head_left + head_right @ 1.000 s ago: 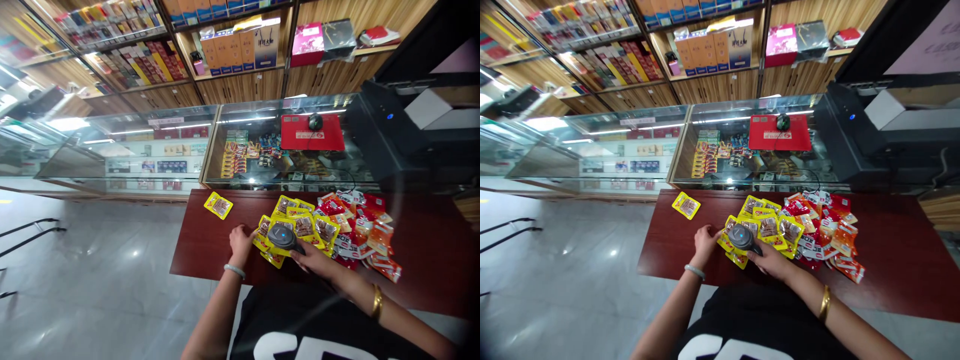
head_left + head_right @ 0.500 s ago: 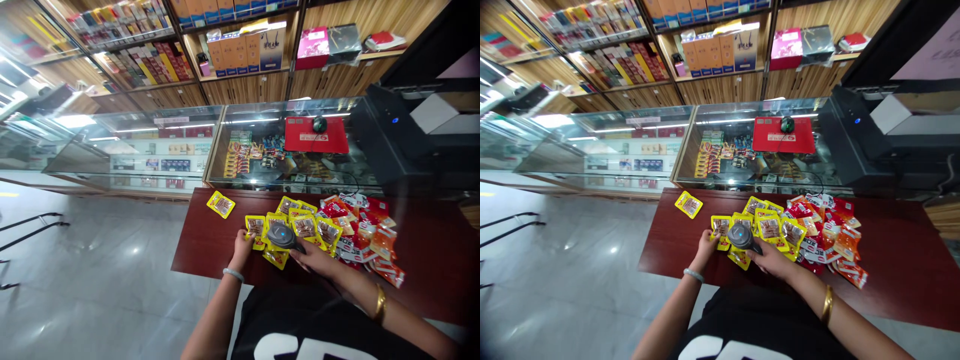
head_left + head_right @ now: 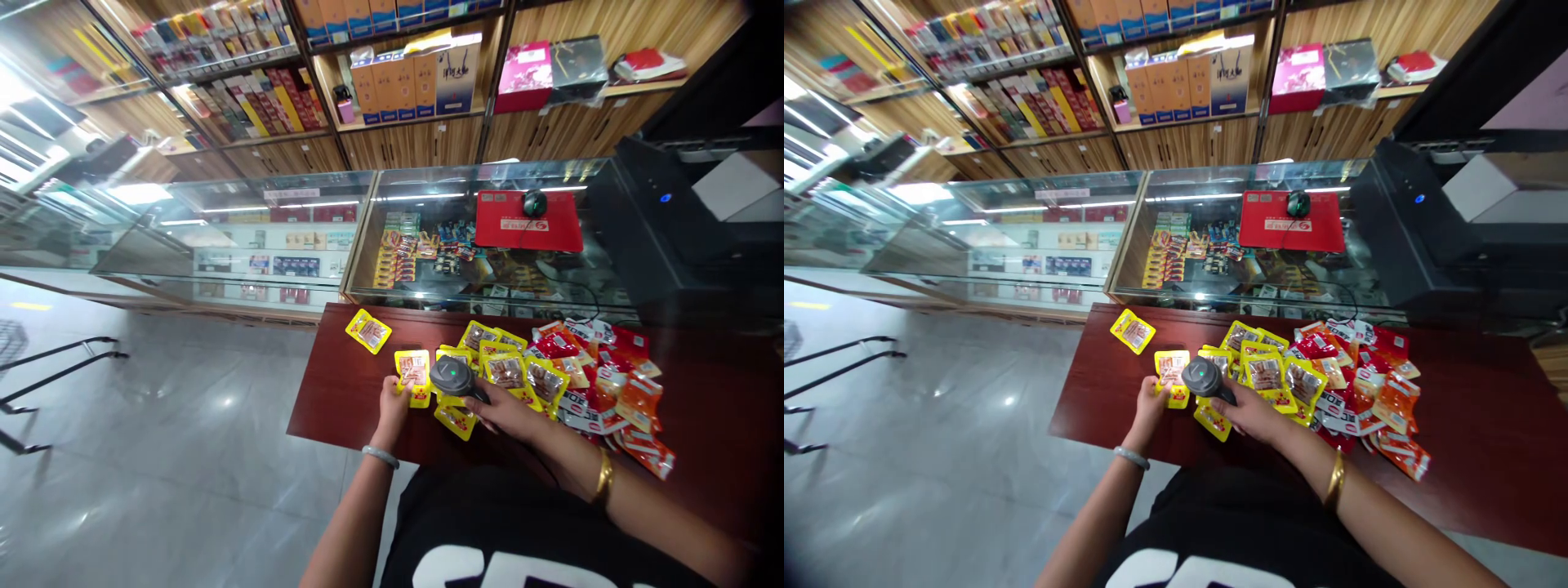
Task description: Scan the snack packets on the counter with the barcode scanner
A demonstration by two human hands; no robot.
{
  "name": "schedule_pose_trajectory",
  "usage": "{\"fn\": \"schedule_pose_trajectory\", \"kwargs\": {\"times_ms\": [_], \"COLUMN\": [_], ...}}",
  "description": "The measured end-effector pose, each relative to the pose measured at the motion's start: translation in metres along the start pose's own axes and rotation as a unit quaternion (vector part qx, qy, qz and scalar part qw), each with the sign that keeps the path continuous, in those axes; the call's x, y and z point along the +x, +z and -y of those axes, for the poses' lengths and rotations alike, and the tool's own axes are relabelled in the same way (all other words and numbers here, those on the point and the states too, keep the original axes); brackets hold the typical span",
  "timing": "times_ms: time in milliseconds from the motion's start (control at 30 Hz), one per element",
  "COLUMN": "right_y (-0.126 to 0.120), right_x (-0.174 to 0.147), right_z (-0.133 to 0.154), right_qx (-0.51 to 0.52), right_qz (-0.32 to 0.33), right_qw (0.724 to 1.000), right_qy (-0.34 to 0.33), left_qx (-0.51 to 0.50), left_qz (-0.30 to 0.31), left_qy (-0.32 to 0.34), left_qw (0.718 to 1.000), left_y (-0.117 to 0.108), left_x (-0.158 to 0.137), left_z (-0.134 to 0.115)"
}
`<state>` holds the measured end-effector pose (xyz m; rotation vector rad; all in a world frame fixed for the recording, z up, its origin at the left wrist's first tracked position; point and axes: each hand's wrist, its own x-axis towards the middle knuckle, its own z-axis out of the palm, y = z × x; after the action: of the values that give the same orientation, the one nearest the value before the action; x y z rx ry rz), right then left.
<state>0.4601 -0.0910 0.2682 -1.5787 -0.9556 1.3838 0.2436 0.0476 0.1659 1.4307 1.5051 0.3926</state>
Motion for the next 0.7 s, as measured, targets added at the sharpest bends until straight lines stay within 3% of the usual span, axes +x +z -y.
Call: {"fn": "schedule_pose_trajectory", "kwargs": {"times_ms": [100,167,233,367,533,600,700], "right_y": [0.0,-0.001,-0.002,-0.006,-0.009,-0.01,-0.009], "right_x": [-0.003,-0.006,-0.01,-0.018,-0.025,-0.027,-0.03], "right_z": [-0.005,-0.007,-0.008,-0.009,-0.018,-0.02,-0.021], "right_qx": [-0.007,-0.008,0.009,0.055,0.061,0.055,0.047], "right_qz": [-0.015,-0.024,-0.026,-0.042,-0.057,-0.06,-0.057], "right_qw": [1.0,0.999,0.998,0.994,0.992,0.992,0.992], "right_qy": [0.011,0.029,0.05,0.086,0.094,0.096,0.098], "left_qx": [0.05,0.125,0.192,0.281,0.351,0.322,0.2], "left_qz": [-0.042,-0.125,-0.152,-0.007,0.037,0.049,0.074], "left_qy": [-0.003,0.032,0.091,0.156,0.143,0.114,0.046], "left_qw": [0.998,0.984,0.965,0.947,0.925,0.939,0.976], "left_y": [-0.008,-0.01,-0.003,0.035,0.072,0.072,0.061], "left_x": [0.001,0.0,-0.005,-0.022,-0.031,-0.027,-0.019], "left_z": [-0.009,-0.018,-0.029,-0.04,-0.034,-0.031,-0.026]}}
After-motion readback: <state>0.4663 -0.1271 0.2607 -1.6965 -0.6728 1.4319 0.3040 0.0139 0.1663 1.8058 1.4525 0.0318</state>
